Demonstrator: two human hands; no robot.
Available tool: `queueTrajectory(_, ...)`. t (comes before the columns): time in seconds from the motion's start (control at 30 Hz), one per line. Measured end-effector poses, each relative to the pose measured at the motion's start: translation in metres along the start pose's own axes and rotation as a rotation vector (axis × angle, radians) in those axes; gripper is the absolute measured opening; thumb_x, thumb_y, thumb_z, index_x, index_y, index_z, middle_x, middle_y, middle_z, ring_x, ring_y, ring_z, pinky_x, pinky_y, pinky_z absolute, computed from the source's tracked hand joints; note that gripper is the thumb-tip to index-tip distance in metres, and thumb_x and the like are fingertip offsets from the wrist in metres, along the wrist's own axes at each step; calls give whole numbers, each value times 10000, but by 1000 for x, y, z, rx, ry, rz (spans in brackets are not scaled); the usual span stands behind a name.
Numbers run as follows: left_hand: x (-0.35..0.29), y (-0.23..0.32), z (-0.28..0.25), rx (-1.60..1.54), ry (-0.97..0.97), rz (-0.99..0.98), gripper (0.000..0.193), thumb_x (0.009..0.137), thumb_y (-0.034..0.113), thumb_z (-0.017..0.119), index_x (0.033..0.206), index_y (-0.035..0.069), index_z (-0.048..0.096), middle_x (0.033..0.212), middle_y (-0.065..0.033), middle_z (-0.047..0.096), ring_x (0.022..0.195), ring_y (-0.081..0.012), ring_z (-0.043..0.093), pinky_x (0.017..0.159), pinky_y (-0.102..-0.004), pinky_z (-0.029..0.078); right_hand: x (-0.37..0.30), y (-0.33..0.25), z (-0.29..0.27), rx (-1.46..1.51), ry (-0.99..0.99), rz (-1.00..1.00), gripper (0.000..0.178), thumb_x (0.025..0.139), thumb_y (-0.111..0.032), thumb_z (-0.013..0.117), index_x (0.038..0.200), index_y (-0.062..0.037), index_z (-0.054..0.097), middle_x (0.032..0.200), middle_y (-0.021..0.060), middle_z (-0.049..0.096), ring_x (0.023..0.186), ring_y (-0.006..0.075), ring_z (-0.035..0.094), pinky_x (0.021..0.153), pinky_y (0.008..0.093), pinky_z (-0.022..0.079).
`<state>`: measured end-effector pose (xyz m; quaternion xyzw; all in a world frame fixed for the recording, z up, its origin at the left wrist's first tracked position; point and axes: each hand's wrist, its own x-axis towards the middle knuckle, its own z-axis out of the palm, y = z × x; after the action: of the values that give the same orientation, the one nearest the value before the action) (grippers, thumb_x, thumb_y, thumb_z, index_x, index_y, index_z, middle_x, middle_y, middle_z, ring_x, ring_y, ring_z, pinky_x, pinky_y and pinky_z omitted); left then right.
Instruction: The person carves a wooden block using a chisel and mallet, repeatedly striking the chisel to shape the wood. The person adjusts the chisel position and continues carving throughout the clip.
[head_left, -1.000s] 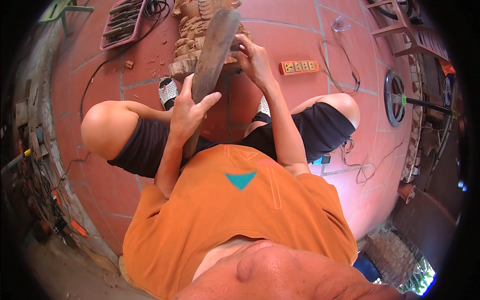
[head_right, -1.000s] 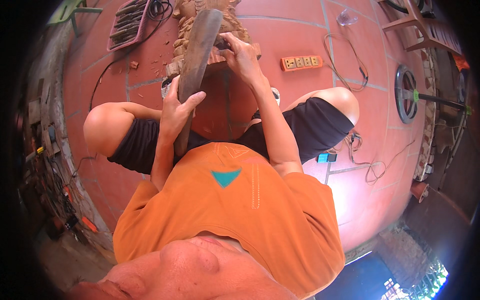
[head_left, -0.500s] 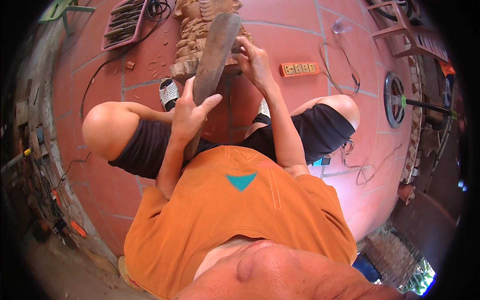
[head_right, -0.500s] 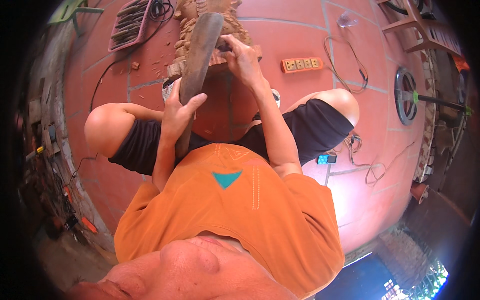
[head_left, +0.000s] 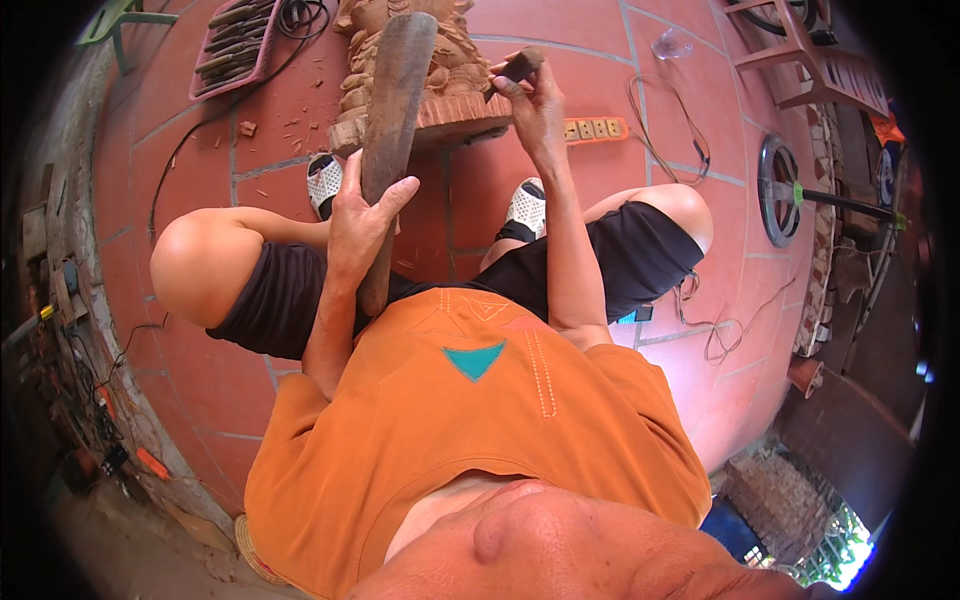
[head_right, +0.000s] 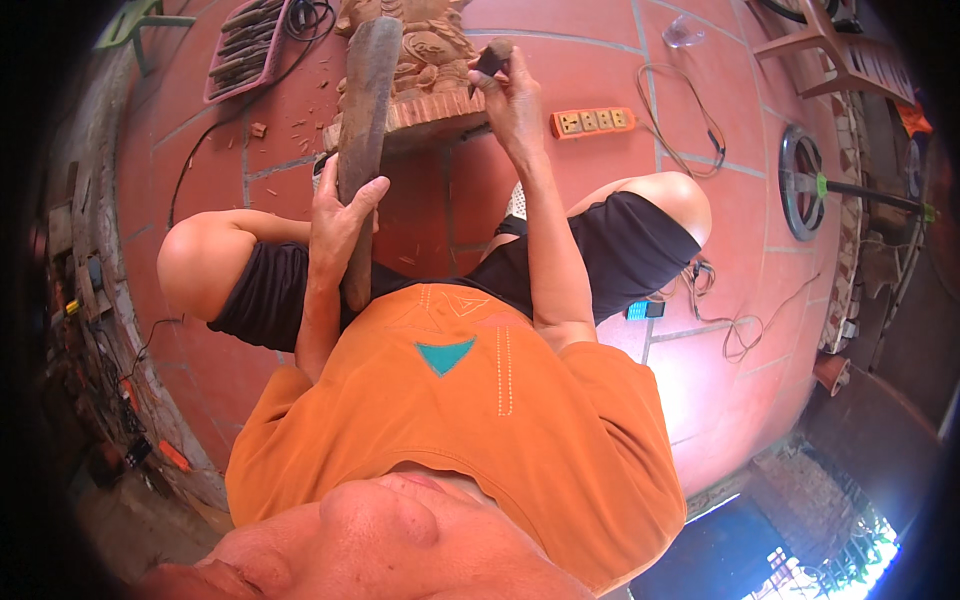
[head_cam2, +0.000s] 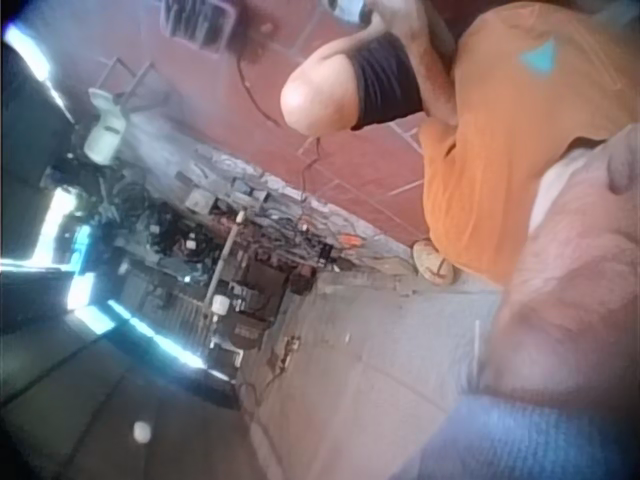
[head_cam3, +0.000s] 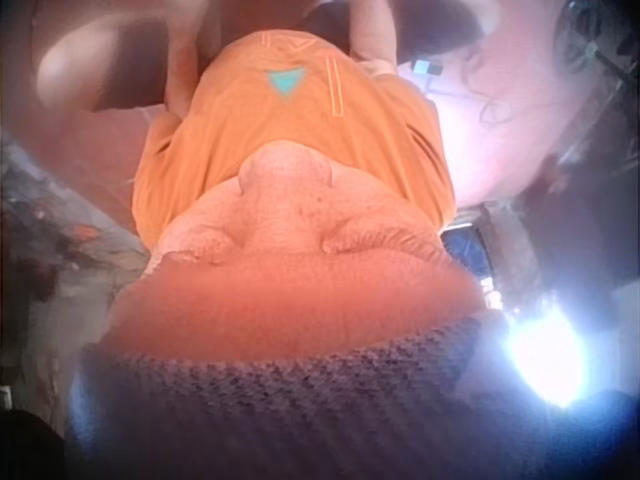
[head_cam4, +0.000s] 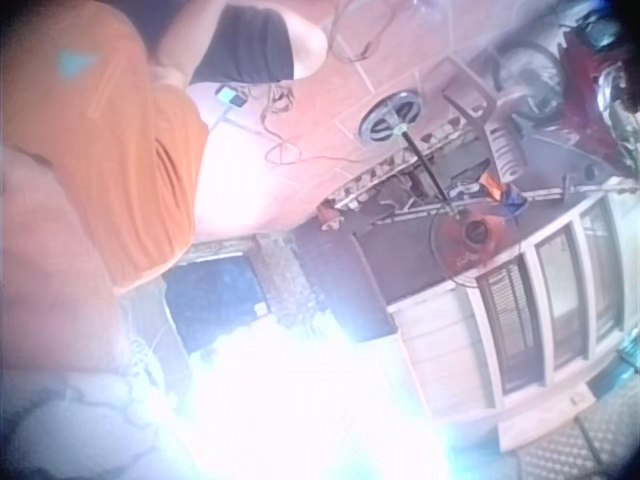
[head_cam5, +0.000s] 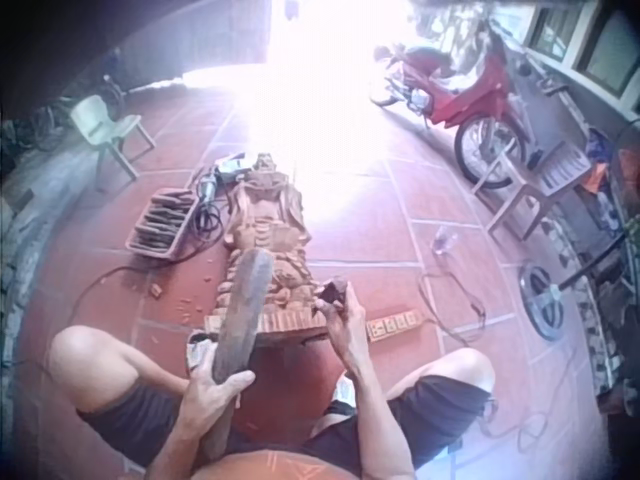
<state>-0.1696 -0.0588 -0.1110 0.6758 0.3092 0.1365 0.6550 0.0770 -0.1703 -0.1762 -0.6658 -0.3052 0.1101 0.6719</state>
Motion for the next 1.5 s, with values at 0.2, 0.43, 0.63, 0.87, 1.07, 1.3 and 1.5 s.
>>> queueTrajectory(0.2,0,-1,2,22,-8,17,584,927,320,771,1329,-16,513,843,-53,660,565,-80,563,513,-243,476,-6,3,11,-101,-53,-16,298,965,-67,701,1223,-48,553,996,59,724,860,111,673,715,293,538)
queueTrajectory(0.43,-1,-1,3,33,8,11,588,924,334,772,1322,-17,519,833,-54,658,567,-83,565,514,-245,477,-6,3,14,-74,-96,50,261,974,-54,684,1215,-44,586,1073,63,715,996,143,678,875,312,561)
queueTrajectory(0.63,0,0,3,43,-6,22,598,925,331,770,1335,-18,510,831,-52,656,570,-80,564,521,-245,477,-5,0,13,-127,-94,69,256,978,-38,670,1216,-36,576,1068,70,712,1005,152,685,888,320,559)
queueTrajectory(0.87,-2,25,10,-86,28,91,590,916,259,787,1345,-19,493,828,-50,663,621,-82,582,556,-239,490,-5,15,15,-288,-135,-109,271,975,-14,648,1227,-48,554,991,87,712,909,156,692,799,313,565)
queueTrajectory(1.07,4,43,17,134,37,150,613,911,259,791,1365,-4,474,880,-66,683,681,-102,619,597,-271,522,-6,2,21,-371,-167,-136,299,961,-22,659,1236,-62,550,894,78,702,774,158,685,717,293,543)
queueTrajectory(1.3,9,17,10,76,-129,-5,488,944,278,744,1292,9,532,755,-6,571,567,-86,553,507,-247,465,-4,9,13,-174,-103,-11,279,975,-9,640,1228,-47,530,1036,99,709,909,190,717,788,314,566)
queueTrajectory(1.5,10,9,5,11,-50,-20,563,930,326,763,1299,-27,527,765,-34,628,554,-79,560,486,-234,462,-7,3,1,188,-25,328,268,1006,-29,607,1250,-35,496,1102,132,683,976,265,723,868,375,612)
